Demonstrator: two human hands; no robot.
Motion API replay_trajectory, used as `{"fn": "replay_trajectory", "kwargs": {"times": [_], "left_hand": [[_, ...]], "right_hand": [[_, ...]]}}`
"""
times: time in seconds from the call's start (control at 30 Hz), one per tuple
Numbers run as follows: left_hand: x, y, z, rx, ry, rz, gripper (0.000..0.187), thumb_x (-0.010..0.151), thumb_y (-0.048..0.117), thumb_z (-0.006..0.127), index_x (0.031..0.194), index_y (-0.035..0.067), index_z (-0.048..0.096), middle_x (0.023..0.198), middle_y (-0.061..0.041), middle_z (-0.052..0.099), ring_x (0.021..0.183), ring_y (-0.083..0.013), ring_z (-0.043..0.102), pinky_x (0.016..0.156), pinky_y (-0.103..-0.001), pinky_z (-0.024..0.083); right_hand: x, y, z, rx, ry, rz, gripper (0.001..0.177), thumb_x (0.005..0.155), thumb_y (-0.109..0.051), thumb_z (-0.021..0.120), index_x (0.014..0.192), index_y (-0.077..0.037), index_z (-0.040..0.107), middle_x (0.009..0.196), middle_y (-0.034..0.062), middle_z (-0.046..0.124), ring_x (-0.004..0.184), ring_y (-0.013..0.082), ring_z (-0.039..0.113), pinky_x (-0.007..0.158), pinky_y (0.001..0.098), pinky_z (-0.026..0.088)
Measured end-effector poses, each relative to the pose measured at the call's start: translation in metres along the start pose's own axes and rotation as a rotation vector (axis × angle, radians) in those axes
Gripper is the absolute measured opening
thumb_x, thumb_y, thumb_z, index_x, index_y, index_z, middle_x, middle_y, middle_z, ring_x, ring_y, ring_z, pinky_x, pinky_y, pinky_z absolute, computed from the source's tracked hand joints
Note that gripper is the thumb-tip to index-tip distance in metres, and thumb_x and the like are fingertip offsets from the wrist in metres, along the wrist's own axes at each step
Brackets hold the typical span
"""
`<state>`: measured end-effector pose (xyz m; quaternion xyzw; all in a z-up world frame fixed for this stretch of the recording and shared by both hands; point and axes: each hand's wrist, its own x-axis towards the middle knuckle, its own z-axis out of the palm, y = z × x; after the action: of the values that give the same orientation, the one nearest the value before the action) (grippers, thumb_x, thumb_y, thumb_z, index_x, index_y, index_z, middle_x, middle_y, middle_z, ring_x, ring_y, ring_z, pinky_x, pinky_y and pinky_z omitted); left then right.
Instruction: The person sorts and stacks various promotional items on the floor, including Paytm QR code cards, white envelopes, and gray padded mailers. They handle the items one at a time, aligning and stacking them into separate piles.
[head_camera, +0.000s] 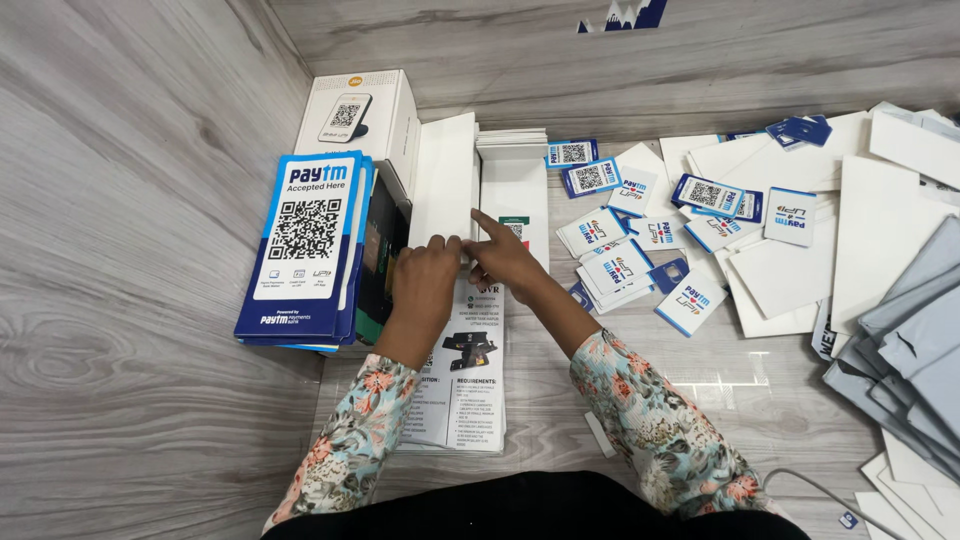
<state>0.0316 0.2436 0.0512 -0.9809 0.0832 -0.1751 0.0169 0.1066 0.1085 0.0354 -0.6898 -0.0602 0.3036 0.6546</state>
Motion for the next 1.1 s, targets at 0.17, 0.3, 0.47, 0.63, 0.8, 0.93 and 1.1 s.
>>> {"fn": "replay_trajectory", "kwargs": {"times": [0.17,0.3,0.47,0.63,0.8,0.93,1.1], "left_hand": [[0.005,-0.006,0.014,0.022,-0.116,-0.002,0.019,0.082,-0.001,0.069,0.098,0.008,0.067,0.088,-0.01,0.069,0.08,-0.0276,0.072,0.078,-0.042,0.054],[0.013,-0.011,0.001,-0.18,-0.155,-0.088,0.029,0.079,0.005,0.074,0.108,0.006,0.071,0.095,-0.015,0.071,0.082,-0.032,0.071,0.076,-0.044,0.056],[0.032,0.011,-0.032,-0.166,-0.394,-0.134,0.037,0.08,0.019,0.08,0.113,0.005,0.072,0.103,-0.016,0.07,0.093,-0.0347,0.069,0.081,-0.046,0.055],[0.041,0.121,-0.028,-0.544,-0.342,0.138,0.038,0.086,0.029,0.076,0.117,0.008,0.072,0.105,-0.014,0.071,0.1,-0.0347,0.066,0.089,-0.047,0.051],[0.085,0.262,0.022,-0.913,-0.423,0.424,0.039,0.093,0.028,0.069,0.128,0.012,0.066,0.123,-0.014,0.067,0.117,-0.0333,0.063,0.102,-0.044,0.049],[0.135,0.347,0.072,-0.917,-0.344,0.692,0.061,0.09,0.032,0.07,0.143,0.011,0.051,0.149,-0.018,0.05,0.137,-0.0372,0.051,0.114,-0.046,0.042],[0.193,0.357,0.127,-0.509,-0.336,0.556,0.069,0.096,0.053,0.063,0.148,0.012,0.044,0.156,-0.024,0.035,0.14,-0.0404,0.036,0.113,-0.057,0.028]], "right_hand": [[-0.012,-0.007,-0.022,-0.213,-0.012,-0.05,0.045,0.1,-0.021,0.057,0.142,-0.007,0.055,0.076,0.0051,0.074,0.051,0.0105,0.06,0.051,0.026,0.053],[-0.045,0.0,-0.058,-0.173,-0.02,-0.149,0.039,0.097,-0.023,0.06,0.13,-0.003,0.069,0.071,0.0077,0.073,0.048,0.0099,0.056,0.047,0.0269,0.048],[-0.108,0.03,-0.16,-0.543,0.272,-0.341,0.034,0.097,-0.026,0.063,0.124,-0.007,0.071,0.082,0.0095,0.077,0.067,0.0159,0.069,0.064,0.0332,0.055],[-0.157,0.066,-0.319,-1.045,0.928,-0.314,0.039,0.101,-0.021,0.068,0.136,-0.002,0.067,0.133,0.0251,0.067,0.122,0.0405,0.062,0.103,0.0463,0.051],[-0.147,0.12,-0.415,-1.162,1.052,0.137,0.069,0.099,-0.038,0.065,0.145,0.011,0.048,0.145,0.0408,0.042,0.131,0.0591,0.036,0.103,0.0657,0.033],[-0.129,0.151,-0.422,-1.345,1.151,0.069,0.072,0.099,-0.048,0.061,0.144,0.007,0.053,0.142,0.038,0.048,0.127,0.057,0.041,0.096,0.0683,0.036],[-0.149,0.14,-0.401,-1.202,1.16,0.093,0.057,0.105,-0.041,0.059,0.149,-0.005,0.057,0.144,0.0241,0.057,0.122,0.0502,0.048,0.099,0.0589,0.042]]}}
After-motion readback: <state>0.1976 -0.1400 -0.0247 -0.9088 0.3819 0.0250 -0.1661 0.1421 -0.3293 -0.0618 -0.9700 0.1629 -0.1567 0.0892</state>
